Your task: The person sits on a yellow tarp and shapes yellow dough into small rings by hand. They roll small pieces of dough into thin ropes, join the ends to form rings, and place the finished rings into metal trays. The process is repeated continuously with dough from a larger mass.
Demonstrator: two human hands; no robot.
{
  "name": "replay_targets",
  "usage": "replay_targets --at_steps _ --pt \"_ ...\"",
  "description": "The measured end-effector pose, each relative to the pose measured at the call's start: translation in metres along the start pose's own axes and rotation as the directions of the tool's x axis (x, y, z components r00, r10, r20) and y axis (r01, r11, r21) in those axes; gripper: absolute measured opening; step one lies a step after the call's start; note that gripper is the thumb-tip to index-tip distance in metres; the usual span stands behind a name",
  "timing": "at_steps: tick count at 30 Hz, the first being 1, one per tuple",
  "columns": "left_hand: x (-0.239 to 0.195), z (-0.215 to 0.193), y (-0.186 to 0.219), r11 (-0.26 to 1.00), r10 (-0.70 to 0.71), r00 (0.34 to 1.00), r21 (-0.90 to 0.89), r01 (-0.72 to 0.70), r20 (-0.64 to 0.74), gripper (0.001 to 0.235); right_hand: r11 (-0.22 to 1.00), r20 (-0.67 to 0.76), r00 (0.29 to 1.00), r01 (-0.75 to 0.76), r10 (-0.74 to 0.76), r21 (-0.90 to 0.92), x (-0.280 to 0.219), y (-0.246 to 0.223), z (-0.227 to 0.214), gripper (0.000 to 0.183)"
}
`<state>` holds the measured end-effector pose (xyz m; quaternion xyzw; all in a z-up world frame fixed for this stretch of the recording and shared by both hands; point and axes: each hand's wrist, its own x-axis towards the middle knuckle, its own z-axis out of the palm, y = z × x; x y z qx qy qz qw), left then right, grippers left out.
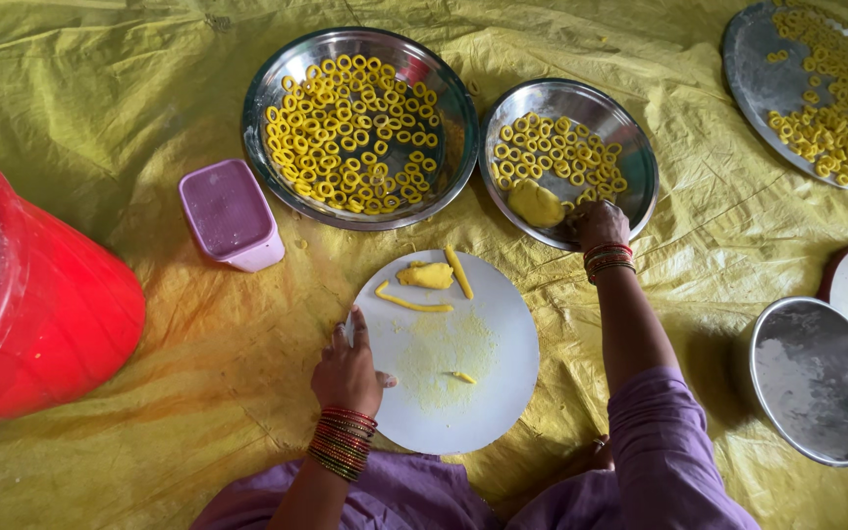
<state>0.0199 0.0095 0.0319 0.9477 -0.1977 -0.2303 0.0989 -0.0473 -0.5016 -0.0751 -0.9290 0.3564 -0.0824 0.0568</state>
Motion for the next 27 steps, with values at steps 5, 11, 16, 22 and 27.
replay_targets --at_steps 5,11,16,22,27 --pt "-0.001 -0.001 0.0 1.0 -0.004 1.0 -0.008 0.004 0.008 0.123 1.0 0.04 0.999 -0.027 0.027 -0.007 0.006 0.001 -0.006 0.013" --pt "-0.001 -0.001 0.001 1.0 -0.002 1.0 -0.001 0.003 0.01 0.123 0.998 0.095 0.995 0.031 -0.026 -0.056 0.01 0.008 -0.006 0.014" --pt "-0.001 0.0 0.0 1.0 0.005 1.0 -0.008 -0.005 -0.016 0.123 0.993 0.107 0.993 0.056 -0.045 -0.1 0.01 0.009 -0.002 0.012" --pt "0.0 0.001 0.0 1.0 0.001 1.0 0.008 -0.001 -0.005 0.123 0.967 0.179 0.982 0.109 -0.068 -0.229 0.009 0.004 -0.006 0.015" --pt "0.0 0.001 0.0 1.0 0.003 1.0 0.01 -0.003 -0.014 0.123 0.999 0.132 0.991 -0.033 0.037 -0.037 0.007 -0.002 -0.018 0.012"
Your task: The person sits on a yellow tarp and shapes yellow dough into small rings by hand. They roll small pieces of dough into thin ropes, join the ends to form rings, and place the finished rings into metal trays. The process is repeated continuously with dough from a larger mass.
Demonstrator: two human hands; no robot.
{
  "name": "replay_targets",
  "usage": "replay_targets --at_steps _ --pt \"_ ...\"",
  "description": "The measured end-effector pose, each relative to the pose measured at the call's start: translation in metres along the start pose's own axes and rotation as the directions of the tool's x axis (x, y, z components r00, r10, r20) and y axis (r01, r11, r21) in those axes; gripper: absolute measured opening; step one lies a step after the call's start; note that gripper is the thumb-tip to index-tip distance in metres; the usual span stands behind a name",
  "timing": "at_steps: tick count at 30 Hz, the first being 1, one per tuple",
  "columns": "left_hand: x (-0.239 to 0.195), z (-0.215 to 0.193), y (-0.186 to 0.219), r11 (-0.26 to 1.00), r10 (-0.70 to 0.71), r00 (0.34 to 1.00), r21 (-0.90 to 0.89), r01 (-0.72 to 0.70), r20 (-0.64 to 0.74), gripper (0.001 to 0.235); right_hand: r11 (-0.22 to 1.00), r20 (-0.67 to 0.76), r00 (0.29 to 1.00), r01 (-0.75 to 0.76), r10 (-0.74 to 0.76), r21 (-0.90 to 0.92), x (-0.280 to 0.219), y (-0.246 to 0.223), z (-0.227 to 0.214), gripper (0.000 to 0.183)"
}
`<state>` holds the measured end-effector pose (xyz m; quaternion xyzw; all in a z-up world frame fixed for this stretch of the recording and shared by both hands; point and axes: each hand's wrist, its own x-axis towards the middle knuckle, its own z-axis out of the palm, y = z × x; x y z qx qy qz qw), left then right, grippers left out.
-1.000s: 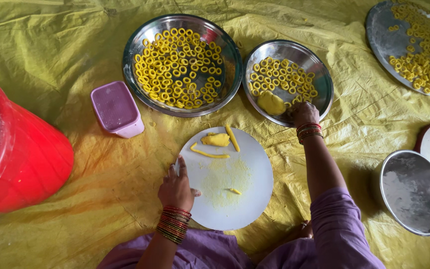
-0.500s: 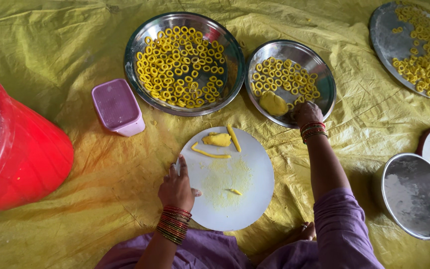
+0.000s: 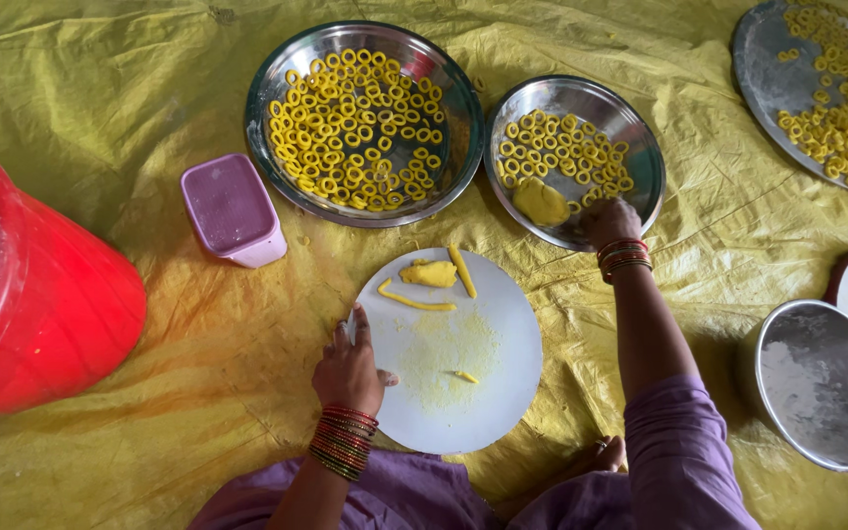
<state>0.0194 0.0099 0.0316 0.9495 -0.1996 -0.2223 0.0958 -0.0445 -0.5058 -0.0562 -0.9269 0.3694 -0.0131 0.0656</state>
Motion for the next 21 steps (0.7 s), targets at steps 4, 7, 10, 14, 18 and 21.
replay_targets --at_steps 4,7,10,14,18,21 --pt "0.0 0.0 0.0 1.0 0.001 1.0 -0.008 -0.001 0.0 0.124 0.857 -0.126 0.991 0.036 0.034 0.514 -0.009 0.005 -0.024 0.013" --pt "0.0 -0.002 0.001 1.0 0.001 1.0 -0.006 -0.001 0.007 0.126 0.892 -0.148 0.989 0.046 0.023 0.45 -0.015 0.01 -0.042 0.015" --pt "0.0 -0.003 0.002 1.0 -0.015 0.999 0.017 0.014 0.049 0.126 0.955 -0.132 0.99 0.086 -0.05 0.283 -0.017 0.01 -0.047 0.014" --pt "0.0 -0.002 0.002 1.0 -0.012 0.999 0.015 0.011 0.042 0.125 0.999 0.003 1.0 0.028 -0.028 0.027 -0.017 0.003 -0.031 0.014" --pt "0.002 0.0 0.001 1.0 -0.024 0.998 0.02 0.023 0.051 0.125 0.995 0.016 1.0 0.002 -0.001 -0.095 -0.019 -0.008 -0.007 0.013" --pt "0.002 0.001 0.0 1.0 -0.012 0.999 0.022 0.011 0.034 0.124 0.99 -0.033 0.999 0.0 -0.005 -0.144 -0.015 -0.011 0.004 0.015"
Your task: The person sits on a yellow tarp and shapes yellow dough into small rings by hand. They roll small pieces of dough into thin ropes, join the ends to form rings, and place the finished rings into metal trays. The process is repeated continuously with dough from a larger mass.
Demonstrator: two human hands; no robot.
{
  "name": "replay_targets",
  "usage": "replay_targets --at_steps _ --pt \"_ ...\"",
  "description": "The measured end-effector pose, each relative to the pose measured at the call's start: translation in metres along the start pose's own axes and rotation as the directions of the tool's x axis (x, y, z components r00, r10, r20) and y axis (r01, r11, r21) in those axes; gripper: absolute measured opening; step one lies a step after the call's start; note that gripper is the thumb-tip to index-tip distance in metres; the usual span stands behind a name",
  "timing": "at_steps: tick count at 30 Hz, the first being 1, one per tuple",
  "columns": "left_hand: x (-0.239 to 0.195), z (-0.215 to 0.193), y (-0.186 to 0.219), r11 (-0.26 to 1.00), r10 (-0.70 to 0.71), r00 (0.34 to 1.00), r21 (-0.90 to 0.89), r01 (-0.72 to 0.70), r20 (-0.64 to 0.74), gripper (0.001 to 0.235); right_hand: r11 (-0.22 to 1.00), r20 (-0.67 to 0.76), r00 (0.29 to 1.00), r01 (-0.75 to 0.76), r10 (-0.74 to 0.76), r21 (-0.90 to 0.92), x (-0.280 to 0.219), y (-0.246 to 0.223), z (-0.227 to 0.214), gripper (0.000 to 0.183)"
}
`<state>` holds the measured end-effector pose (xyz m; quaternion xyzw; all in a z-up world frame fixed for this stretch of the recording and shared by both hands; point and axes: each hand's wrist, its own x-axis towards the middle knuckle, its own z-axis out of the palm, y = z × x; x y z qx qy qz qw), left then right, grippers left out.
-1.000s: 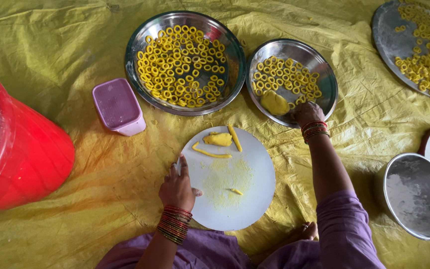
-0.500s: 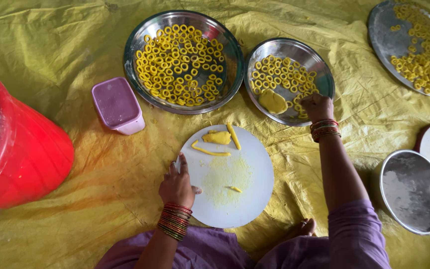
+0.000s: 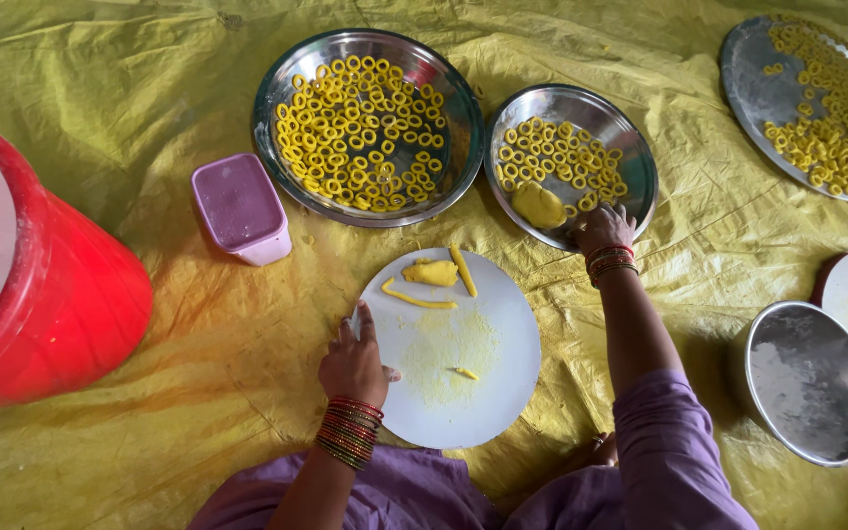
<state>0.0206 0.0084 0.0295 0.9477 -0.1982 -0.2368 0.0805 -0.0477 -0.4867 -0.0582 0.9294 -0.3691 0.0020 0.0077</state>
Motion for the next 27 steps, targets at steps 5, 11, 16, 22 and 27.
replay_targets --at_steps 5,11,16,22,27 --pt "0.0 -0.001 0.001 1.0 -0.004 1.0 0.009 0.004 0.006 0.123 0.999 0.081 0.996 -0.05 0.048 0.015 0.019 0.009 0.002 0.018" --pt "0.0 -0.003 0.001 1.0 -0.008 1.0 -0.01 0.009 0.008 0.123 0.848 0.014 0.982 -0.168 0.186 0.503 0.02 0.038 -0.03 0.017" --pt "0.0 -0.003 0.001 1.0 0.002 1.0 -0.012 -0.002 0.007 0.125 0.761 -0.036 0.991 -0.077 0.131 0.644 -0.01 0.025 -0.076 0.03" --pt "-0.002 0.0 0.0 1.0 0.005 1.0 -0.026 -0.006 -0.013 0.125 0.512 -0.048 0.903 0.284 -0.426 0.811 -0.106 -0.057 -0.086 0.015" --pt "0.001 0.005 -0.001 0.999 0.001 1.0 -0.035 -0.002 -0.003 0.125 0.72 0.032 0.882 0.363 -0.471 0.591 -0.223 -0.138 -0.07 0.013"
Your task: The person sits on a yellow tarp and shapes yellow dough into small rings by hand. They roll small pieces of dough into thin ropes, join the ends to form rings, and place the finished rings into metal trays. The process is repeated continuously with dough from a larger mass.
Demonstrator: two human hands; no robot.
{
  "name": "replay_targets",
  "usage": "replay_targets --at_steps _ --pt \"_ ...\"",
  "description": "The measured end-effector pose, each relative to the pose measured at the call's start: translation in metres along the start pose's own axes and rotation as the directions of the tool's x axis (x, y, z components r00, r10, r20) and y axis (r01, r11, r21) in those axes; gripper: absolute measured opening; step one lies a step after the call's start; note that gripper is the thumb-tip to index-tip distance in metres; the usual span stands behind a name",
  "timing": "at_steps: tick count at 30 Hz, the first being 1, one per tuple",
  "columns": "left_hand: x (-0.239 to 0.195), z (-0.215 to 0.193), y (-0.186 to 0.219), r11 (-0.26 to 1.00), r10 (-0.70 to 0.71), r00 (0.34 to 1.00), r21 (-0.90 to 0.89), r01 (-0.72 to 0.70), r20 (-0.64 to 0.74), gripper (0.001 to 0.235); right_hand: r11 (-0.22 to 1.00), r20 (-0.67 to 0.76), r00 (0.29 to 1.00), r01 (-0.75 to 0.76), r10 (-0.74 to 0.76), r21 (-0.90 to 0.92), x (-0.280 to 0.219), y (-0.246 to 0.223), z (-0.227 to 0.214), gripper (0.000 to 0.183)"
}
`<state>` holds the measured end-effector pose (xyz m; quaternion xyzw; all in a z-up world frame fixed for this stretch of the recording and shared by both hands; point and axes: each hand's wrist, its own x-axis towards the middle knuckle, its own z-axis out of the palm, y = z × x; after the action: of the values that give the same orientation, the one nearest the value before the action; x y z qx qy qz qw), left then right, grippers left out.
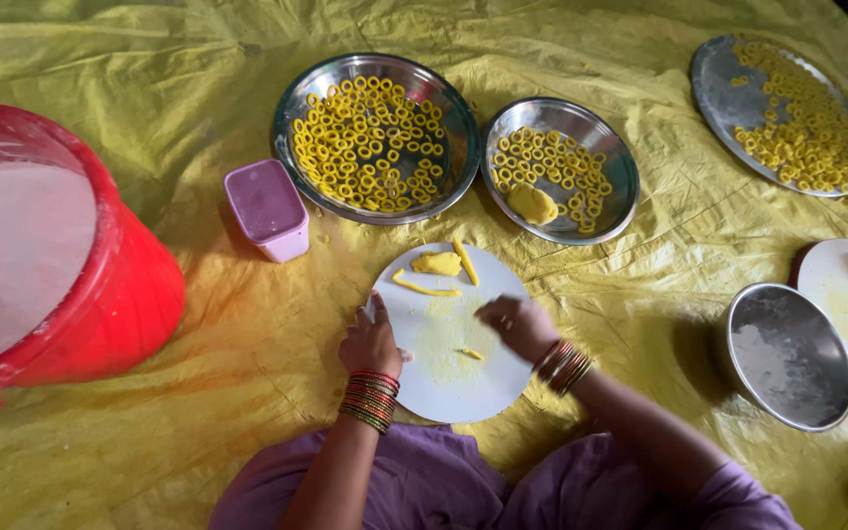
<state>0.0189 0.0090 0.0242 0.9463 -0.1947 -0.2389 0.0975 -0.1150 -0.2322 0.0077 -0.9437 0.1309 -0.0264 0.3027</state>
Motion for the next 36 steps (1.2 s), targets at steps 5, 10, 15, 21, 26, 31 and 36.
replay_targets --at_steps 5,10,15,21,26,31,36 --pt "0.001 0.008 -0.002 1.0 0.01 1.0 -0.013 -0.01 -0.022 0.123 0.883 0.028 0.979 0.195 -0.203 -0.427 -0.041 -0.03 0.038 0.009" --pt "0.002 0.012 -0.002 1.0 0.016 0.998 -0.005 -0.017 -0.057 0.125 0.792 0.054 0.937 0.321 -0.344 -0.519 -0.061 -0.018 0.055 0.021" --pt "0.005 0.013 0.0 1.0 0.013 0.999 -0.007 -0.013 -0.04 0.125 0.828 0.064 0.953 0.29 -0.296 -0.48 -0.061 -0.018 0.062 0.021" --pt "0.009 0.012 0.002 1.0 0.002 1.0 -0.009 -0.002 0.004 0.124 0.949 -0.246 0.938 0.18 -0.245 -0.259 0.011 -0.023 0.048 0.013" --pt "0.006 0.01 0.0 1.0 0.012 1.0 -0.021 -0.012 -0.001 0.121 0.837 -0.251 0.857 0.307 -0.451 -0.454 0.051 -0.041 0.064 0.023" --pt "0.004 0.009 -0.002 0.999 0.023 0.999 -0.038 -0.024 -0.038 0.122 0.953 -0.202 0.975 0.029 -0.093 -0.3 0.039 -0.062 0.043 0.022" --pt "0.007 0.016 -0.002 1.0 0.021 1.0 0.007 -0.021 -0.011 0.12 0.993 -0.069 0.99 -0.119 0.119 0.004 -0.007 -0.083 -0.014 0.031"
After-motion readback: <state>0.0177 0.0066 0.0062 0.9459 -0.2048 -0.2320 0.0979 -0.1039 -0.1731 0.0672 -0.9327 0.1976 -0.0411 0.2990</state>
